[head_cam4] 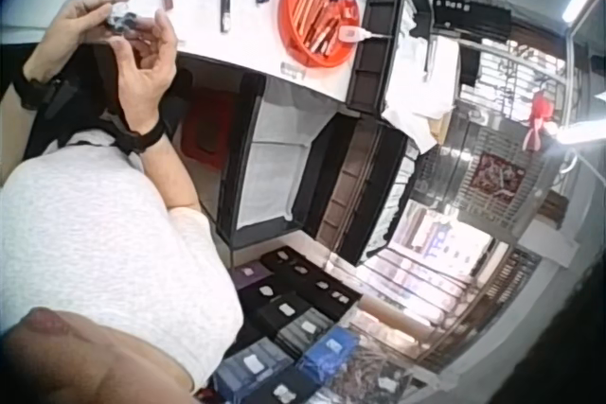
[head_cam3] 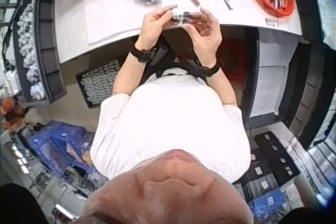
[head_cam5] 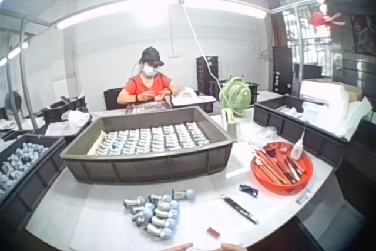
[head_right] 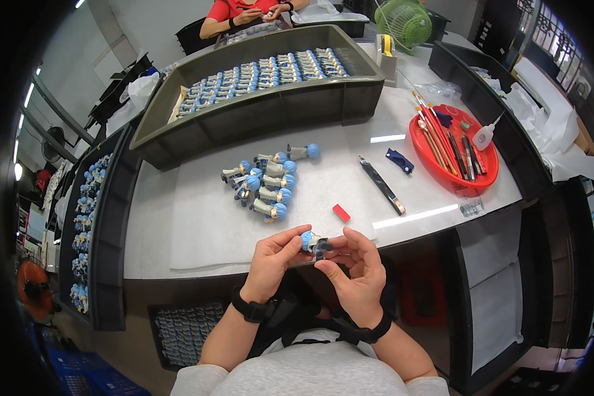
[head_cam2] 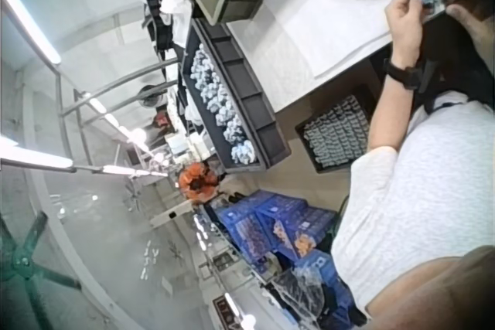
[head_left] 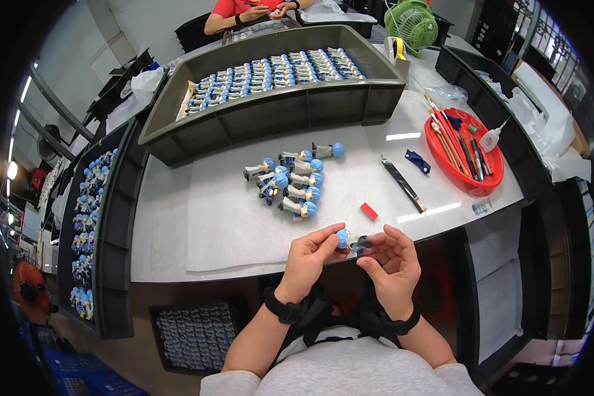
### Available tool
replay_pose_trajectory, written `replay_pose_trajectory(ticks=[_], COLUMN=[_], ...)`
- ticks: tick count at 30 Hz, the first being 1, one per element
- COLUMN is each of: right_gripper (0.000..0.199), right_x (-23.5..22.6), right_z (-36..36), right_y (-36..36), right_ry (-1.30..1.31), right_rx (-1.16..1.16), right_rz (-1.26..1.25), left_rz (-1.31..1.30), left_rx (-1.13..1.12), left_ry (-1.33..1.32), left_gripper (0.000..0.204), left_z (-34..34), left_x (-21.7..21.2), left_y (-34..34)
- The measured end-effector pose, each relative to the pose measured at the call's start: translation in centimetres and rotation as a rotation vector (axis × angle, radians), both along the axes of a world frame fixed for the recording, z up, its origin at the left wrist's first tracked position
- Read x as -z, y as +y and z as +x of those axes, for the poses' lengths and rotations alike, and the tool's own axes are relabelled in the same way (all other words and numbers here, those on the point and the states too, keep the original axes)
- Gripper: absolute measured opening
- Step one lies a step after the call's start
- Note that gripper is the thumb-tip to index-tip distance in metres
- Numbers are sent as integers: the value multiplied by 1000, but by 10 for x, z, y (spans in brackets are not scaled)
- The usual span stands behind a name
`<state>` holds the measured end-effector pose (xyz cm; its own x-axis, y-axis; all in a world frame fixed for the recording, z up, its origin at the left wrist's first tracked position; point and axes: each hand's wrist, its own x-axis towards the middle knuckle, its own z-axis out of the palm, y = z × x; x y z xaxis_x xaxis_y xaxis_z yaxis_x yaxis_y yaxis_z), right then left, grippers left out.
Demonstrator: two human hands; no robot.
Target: The person assembles small blue and white toy figures at a workbench. They pick up individual figures, attach small parts, and place the completed figures into a tray. The process is repeated for multiple figures.
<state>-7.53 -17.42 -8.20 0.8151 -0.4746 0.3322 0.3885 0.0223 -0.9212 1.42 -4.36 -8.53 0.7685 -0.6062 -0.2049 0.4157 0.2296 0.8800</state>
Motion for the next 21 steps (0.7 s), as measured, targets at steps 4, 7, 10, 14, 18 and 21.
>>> replay_pose_trajectory(ticks=[4,7,10,14,18,21], right_gripper=[57,54,50,43,32,27], right_x=[4,12,13,10,7,7], right_z=[-3,-6,-8,-9,-8,-14], right_y=[-3,-7,-10,-14,-16,-37], right_ry=[27,89,151,164,230,263], right_rx=[-12,-15,-25,-23,29,-3], right_rz=[-12,-32,-44,-106,-52,-133], left_rz=[-22,-50,-79,-84,-69,-14], left_rx=[-63,-109,-107,-110,-77,14], left_ry=[-66,-178,-212,-240,-262,-364], left_gripper=[29,29,29,30,30,32], left_z=[-1,-1,-1,-3,-10,-15], left_x=[-4,-3,-4,-6,-12,-16], left_y=[-3,-3,-2,-5,-15,-26])
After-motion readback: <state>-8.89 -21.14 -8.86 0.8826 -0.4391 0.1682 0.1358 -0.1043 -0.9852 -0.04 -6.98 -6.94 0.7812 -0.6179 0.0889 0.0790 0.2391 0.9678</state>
